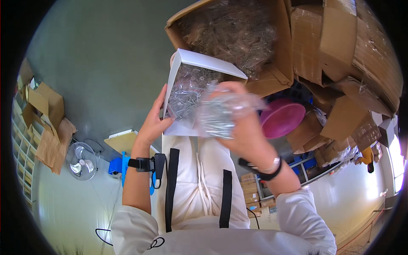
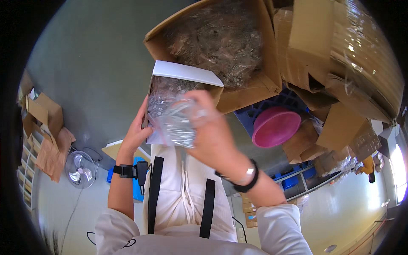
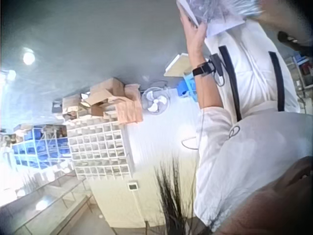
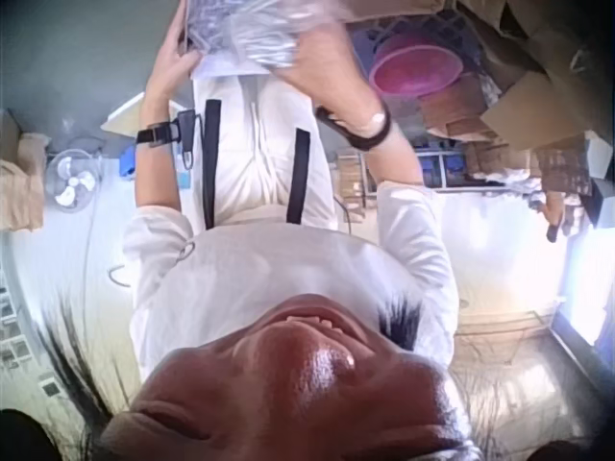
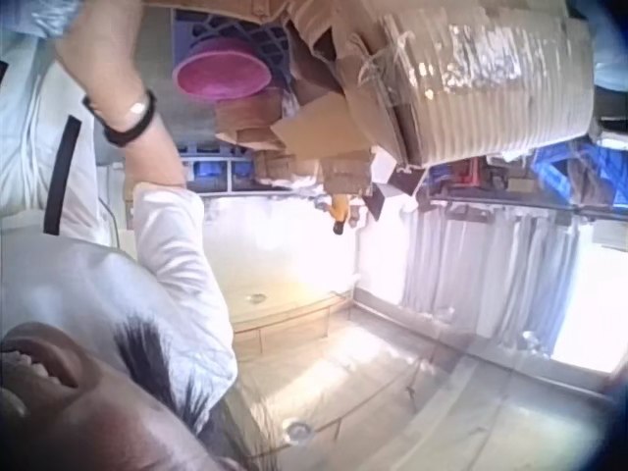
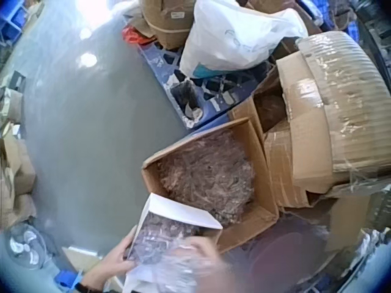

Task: Sorting and packing furniture hardware into plastic bags and cardboard boxes while checking a packing list.

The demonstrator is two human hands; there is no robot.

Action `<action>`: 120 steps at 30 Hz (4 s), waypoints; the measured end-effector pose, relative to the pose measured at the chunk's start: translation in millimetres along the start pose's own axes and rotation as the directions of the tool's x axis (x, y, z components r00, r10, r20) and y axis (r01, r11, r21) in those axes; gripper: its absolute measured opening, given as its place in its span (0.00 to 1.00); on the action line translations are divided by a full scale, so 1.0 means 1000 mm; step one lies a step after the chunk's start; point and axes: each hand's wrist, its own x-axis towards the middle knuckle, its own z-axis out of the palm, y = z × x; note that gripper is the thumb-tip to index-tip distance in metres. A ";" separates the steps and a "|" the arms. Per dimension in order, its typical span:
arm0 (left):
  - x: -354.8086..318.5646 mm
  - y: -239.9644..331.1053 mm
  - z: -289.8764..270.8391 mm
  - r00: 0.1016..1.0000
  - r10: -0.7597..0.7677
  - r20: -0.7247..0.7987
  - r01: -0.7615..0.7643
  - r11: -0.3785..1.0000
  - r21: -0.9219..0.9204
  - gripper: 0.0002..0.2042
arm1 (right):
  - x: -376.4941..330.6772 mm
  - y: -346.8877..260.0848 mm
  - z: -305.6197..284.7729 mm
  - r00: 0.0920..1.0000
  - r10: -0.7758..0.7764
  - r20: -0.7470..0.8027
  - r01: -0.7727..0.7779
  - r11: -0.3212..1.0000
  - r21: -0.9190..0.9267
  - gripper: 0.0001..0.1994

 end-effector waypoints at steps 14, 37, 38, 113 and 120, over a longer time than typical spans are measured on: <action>0.014 0.007 0.004 0.997 -0.079 -0.001 0.079 0.992 -0.095 0.45 | 0.150 0.171 -0.099 0.908 -0.133 -0.398 -0.087 0.868 -0.489 0.37; 0.010 0.011 0.005 0.997 -0.068 -0.042 0.067 0.997 -0.044 0.45 | 0.182 0.211 0.002 0.991 -0.047 -0.123 -0.094 0.395 -0.914 0.39; 0.010 0.010 0.005 0.996 -0.072 -0.045 0.070 0.997 -0.043 0.45 | 0.182 0.213 0.002 0.992 -0.062 -0.109 -0.072 0.434 -0.898 0.38; 0.017 0.004 0.008 0.999 -0.045 0.000 0.045 0.995 -0.084 0.45 | 0.140 0.246 -0.042 0.858 0.123 -0.498 -0.448 0.653 -0.610 0.33; 0.007 0.002 0.010 1.000 -0.012 0.008 0.013 0.989 -0.147 0.45 | 0.130 0.257 -0.082 0.919 0.104 -0.380 -0.252 0.897 -0.363 0.29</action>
